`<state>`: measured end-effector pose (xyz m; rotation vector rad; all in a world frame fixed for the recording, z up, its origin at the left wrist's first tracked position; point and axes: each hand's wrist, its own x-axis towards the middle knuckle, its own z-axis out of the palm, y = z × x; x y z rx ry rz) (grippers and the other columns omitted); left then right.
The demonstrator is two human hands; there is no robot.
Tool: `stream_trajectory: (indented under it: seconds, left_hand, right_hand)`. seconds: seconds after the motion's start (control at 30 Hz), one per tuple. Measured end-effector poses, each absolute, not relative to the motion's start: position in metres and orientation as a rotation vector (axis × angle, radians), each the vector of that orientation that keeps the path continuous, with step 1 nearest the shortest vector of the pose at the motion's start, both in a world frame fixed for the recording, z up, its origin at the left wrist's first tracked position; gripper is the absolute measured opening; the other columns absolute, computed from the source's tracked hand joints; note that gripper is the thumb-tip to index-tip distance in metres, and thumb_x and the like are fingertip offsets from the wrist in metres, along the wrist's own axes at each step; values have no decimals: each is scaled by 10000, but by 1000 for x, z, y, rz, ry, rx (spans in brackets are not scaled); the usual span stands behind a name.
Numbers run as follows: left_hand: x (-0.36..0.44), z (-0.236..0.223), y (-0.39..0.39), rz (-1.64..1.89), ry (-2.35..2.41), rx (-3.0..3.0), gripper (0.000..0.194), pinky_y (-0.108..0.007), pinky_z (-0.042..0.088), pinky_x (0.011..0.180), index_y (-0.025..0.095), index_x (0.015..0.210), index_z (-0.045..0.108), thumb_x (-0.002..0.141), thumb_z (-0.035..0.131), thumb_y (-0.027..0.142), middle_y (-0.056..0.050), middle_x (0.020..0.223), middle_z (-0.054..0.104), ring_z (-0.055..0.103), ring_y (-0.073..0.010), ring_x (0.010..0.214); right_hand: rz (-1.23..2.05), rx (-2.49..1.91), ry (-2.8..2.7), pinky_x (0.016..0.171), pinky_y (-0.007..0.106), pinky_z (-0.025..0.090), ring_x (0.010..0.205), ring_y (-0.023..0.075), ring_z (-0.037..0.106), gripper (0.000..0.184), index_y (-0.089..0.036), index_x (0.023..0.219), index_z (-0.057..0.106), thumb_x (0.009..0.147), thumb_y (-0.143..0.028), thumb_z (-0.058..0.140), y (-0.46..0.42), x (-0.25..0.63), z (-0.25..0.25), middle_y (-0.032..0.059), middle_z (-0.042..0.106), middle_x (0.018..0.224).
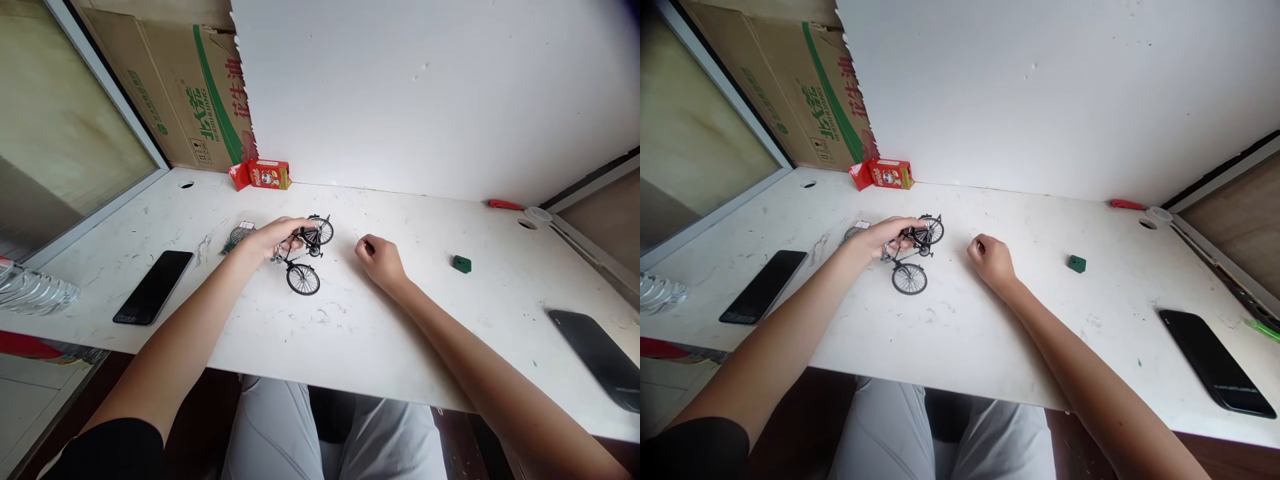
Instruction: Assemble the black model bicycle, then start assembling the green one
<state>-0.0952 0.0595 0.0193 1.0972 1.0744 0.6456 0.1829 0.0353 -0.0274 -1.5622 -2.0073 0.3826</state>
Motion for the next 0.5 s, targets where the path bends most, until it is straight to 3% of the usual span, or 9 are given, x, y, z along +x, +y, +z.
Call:
stream_trajectory:
  seconds: [0.2,0.3,0.5]
  left_hand:
    - [-67,19,38,448,1076,1191,401,-219,106,345,170,810,713,769,863,540,16,531,489,364,-68,385]
    - [-60,15,33,405,1010,1230,402,-220,159,362,152,775,721,786,855,531,-7,572,538,406,-70,423]
    - [-54,12,28,351,942,1244,397,-193,252,393,130,779,736,819,854,507,-10,593,545,415,-61,457]
  right_hand:
    - [789,-1349,-1566,601,305,410,642,148,528,343,-184,879,813,863,-524,768,33,204,-26,81,776,891]
    - [936,-1266,-1488,667,305,465,734,158,609,364,-198,926,836,818,-545,830,30,206,-25,92,811,1017]
    - [1026,-1233,-1432,664,301,459,720,132,595,359,-203,943,833,798,-530,863,30,206,-32,97,815,1139]
